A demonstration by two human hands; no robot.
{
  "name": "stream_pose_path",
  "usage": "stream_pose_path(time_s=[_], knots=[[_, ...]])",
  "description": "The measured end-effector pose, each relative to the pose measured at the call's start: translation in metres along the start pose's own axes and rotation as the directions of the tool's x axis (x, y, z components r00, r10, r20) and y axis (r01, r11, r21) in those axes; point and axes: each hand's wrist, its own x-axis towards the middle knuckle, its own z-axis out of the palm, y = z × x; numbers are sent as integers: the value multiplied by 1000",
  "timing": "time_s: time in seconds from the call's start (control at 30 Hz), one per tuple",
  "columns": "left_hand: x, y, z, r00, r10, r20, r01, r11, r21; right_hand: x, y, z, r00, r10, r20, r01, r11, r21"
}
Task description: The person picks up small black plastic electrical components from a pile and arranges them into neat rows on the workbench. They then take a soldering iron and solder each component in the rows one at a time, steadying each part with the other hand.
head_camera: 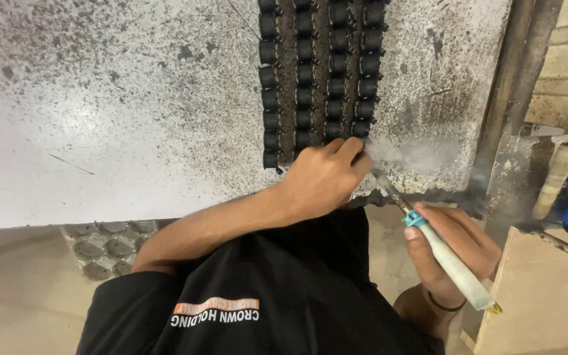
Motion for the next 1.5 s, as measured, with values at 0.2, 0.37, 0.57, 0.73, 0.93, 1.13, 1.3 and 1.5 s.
stream_pose_path(time_s=[0.2, 0.37, 0.57, 0.73, 0.93, 1.13, 1.3, 1.5], knots=[[-2, 15, -37, 998, -52, -23, 53, 997, 57, -14, 20, -18, 989, 132, -60, -132, 991, 6], [4, 14, -67, 969, 12, -248, 11, 996, 93, -18, 62, 16, 926, 240, -292, -57, 852, 520], [17, -6, -29, 979, -46, -200, 77, 986, 150, -21, 66, 28, 911, 177, -372, 25, 878, 479], [8, -10, -17, 981, -36, -190, 61, 990, 128, -12, 59, 24, 927, 190, -322, -42, 909, 415], [13, -10, -14, 983, -14, -185, 34, 994, 102, 2, 43, 19, 958, 160, -239, -92, 957, 275], [14, -8, -13, 990, -20, -137, 32, 996, 83, 24, 6, 5, 999, -4, -51, 3, 1000, -6], [13, -10, -3, 993, -18, -117, 25, 998, 63, 36, -5, 4, 1000, -9, 6, 9, 999, -48], [18, -4, -14, 993, -40, -113, 47, 997, 58, 30, 2, -8, 999, 31, 21, -30, 999, -27]])
